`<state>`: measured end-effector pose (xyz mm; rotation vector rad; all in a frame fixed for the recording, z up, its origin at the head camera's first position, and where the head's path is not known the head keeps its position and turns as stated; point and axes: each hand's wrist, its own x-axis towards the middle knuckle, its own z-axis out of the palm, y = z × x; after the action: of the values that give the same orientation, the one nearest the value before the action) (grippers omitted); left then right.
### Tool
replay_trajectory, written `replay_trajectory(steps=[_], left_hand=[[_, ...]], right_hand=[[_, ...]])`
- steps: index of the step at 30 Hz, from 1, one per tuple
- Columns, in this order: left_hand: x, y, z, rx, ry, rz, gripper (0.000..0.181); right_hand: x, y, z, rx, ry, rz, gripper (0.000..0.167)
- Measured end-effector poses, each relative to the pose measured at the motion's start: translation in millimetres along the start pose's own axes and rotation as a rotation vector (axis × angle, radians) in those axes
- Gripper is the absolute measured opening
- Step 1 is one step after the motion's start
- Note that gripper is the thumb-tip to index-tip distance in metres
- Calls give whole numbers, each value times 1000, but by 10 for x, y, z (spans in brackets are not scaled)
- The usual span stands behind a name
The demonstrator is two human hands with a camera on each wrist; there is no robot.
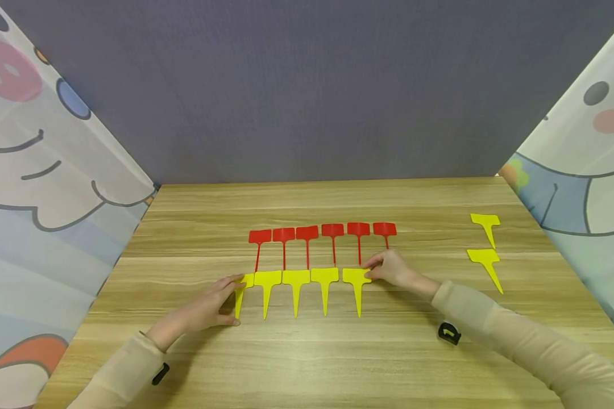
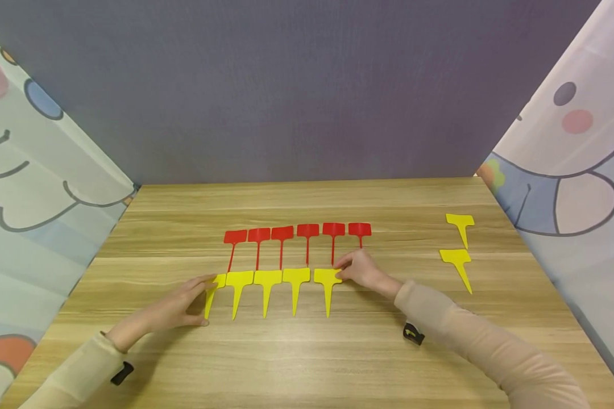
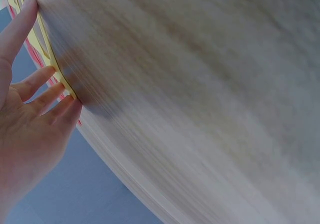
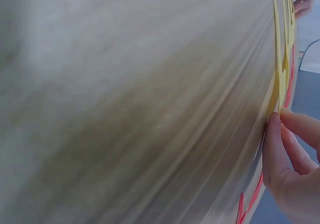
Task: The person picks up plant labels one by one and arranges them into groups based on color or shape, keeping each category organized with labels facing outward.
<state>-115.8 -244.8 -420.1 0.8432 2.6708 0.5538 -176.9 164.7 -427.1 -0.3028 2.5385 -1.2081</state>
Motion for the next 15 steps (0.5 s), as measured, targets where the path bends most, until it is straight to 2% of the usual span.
replay_trajectory(steps=[11, 15], left_hand=[[-6, 2, 3, -2, 4, 6, 70], [-7, 1, 4, 0, 19, 25, 69]], right_hand=[[-11, 16, 15, -3, 11, -64, 16], [-17, 18, 13, -22, 24, -102, 15]])
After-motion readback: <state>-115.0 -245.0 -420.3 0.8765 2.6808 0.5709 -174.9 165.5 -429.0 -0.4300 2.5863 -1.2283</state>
